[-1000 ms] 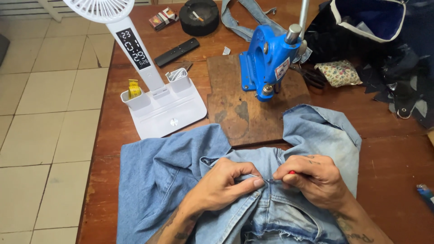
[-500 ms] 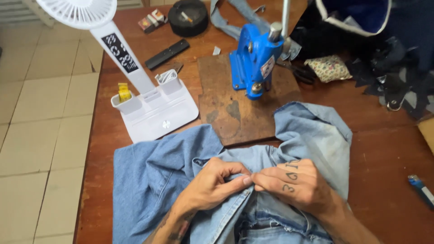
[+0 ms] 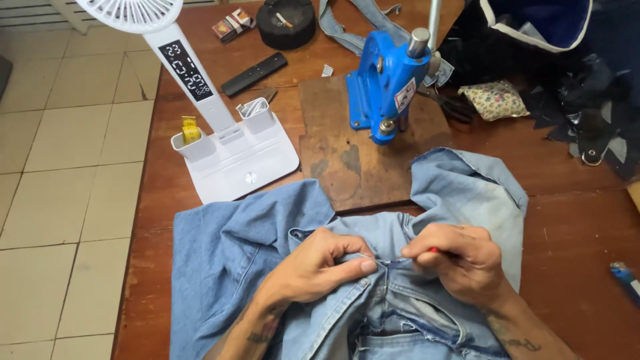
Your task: Using a small tool to pick at the seams of denim jeans on a workbench
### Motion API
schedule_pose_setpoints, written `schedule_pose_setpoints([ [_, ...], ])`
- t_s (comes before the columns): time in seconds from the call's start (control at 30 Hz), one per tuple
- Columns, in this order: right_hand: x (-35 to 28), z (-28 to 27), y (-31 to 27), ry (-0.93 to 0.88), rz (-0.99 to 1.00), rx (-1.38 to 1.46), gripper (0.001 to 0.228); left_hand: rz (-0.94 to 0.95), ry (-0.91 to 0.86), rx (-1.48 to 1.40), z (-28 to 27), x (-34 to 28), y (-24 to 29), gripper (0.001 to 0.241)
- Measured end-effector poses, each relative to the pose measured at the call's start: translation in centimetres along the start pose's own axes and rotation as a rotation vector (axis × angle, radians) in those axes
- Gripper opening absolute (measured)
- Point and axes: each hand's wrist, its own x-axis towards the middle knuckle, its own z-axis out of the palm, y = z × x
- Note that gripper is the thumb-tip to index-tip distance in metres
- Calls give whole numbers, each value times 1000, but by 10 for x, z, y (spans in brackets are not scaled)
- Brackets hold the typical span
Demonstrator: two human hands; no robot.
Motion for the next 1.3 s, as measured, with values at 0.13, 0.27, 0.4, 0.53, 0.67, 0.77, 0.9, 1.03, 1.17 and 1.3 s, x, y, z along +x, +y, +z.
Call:
schedule_pose_setpoints([
  [0.13, 8, -5, -2, -190, -70, -43, 29, -41, -17, -21, -2, 1, 2, 30],
  [0.27, 2, -7, 7, -166, -58, -90, 27, -53, -19, -35, -1, 1, -2, 30],
  [0.4, 8, -6, 3, -173, -48, -93, 27, -43, -17, -47, -1, 2, -2, 30],
  [0.53, 5, -6, 4, -212, -21, -89, 24, -53, -17, -48, -1, 1, -4, 28],
  [0.67, 6, -6, 5, -228, -28, -94, 23, -42, -12, -22, 0, 1, -6, 28],
  [0.77, 7, -8, 8, -304, -88, -157, 26, -48, -3, 2, 0, 0, -6, 27],
  [0.9, 26, 2, -16, -394, -250, -297, 25, -40, 13, 9, -1, -1, -8, 29],
  [1.03, 23, 3, -11, -349, -190, -284, 20, -31, 17, -1, -4, 2, -9, 30],
  [1.17, 12, 0, -5, -35, 102, -6, 39, -27, 0, -38, -2, 3, -7, 31],
  [1.3, 8, -3, 0, -118, 102, -13, 34, -48, -4, -38, -4, 1, -12, 29],
])
